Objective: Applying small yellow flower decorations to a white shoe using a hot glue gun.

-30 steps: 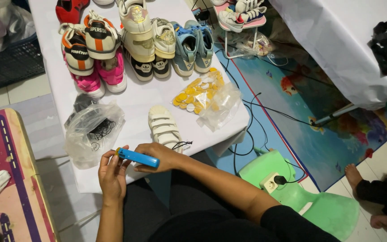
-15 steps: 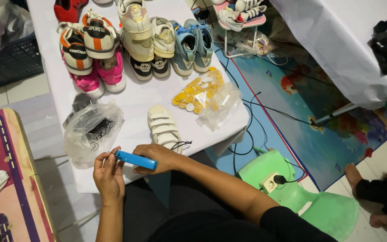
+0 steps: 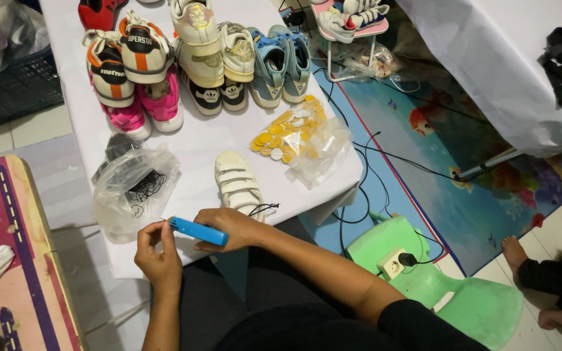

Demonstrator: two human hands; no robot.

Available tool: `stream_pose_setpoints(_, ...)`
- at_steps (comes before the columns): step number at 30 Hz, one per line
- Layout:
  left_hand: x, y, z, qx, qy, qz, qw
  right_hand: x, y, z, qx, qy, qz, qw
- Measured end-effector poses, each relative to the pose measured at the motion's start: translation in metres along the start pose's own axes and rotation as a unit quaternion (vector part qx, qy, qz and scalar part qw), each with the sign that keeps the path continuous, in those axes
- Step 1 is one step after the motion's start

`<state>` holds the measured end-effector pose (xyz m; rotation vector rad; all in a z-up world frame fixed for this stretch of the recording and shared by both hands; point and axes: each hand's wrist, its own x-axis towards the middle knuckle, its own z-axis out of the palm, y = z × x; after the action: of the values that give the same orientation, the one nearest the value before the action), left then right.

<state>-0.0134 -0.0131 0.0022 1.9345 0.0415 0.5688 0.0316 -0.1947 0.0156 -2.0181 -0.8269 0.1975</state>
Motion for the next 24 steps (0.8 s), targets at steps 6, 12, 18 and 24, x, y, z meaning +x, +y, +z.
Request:
stream_pose_setpoints(6, 0.003, -0.025, -0.003, 0.04, 0.025, 0.003, 0.999, 0.0, -0.005, -0.001, -0.025, -0.029, 0.027, 0.999)
stream_pose_setpoints(12, 0.002, -0.043, -0.005, 0.026, 0.032, -0.031, 0.999, -0.003, -0.004, -0.001, -0.025, -0.032, 0.006, 0.999)
stream_pose_setpoints(18, -0.011, -0.046, 0.012, -0.028, -0.078, -0.064, 0.994, -0.002, 0.004, 0.004, -0.01, -0.01, 0.001, 1.0)
stream_pose_setpoints(24, -0.004, -0.064, 0.036, -0.033, -0.049, -0.106, 0.993, -0.001, 0.015, 0.004, 0.033, 0.033, -0.088, 0.995)
